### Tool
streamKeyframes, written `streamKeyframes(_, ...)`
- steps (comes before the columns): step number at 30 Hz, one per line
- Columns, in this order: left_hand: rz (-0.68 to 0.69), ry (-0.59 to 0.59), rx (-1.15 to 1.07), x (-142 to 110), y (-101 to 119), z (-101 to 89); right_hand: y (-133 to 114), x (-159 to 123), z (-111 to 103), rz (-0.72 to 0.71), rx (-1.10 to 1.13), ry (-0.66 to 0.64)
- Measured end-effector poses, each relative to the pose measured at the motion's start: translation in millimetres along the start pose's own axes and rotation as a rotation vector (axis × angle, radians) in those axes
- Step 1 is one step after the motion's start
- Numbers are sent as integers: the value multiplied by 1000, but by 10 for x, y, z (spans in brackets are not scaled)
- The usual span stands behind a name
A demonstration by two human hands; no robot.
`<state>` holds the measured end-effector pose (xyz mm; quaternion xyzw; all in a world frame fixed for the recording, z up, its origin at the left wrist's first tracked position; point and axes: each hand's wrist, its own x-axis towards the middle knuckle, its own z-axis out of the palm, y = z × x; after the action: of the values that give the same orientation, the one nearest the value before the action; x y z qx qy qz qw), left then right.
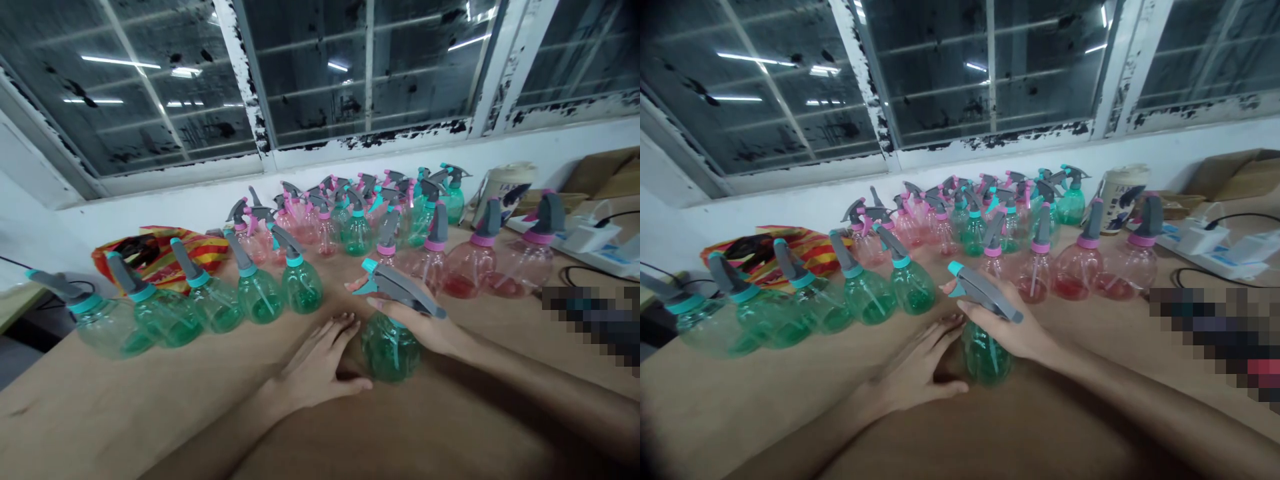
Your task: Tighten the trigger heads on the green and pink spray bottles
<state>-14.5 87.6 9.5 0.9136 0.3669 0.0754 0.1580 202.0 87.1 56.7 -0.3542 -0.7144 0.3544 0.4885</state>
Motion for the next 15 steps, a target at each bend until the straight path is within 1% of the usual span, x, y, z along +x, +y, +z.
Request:
streamKeyframes(5, -39, -24, 60, -6, 2, 2, 28, 131, 33, -21, -2, 34)
streamKeyframes(11, -29, 13, 59, -12, -11, 17, 65, 256, 70, 8, 65, -20)
streamKeyframes(15, -77, 18, 68, -13, 36, 9, 105, 263, 65, -19, 61, 0)
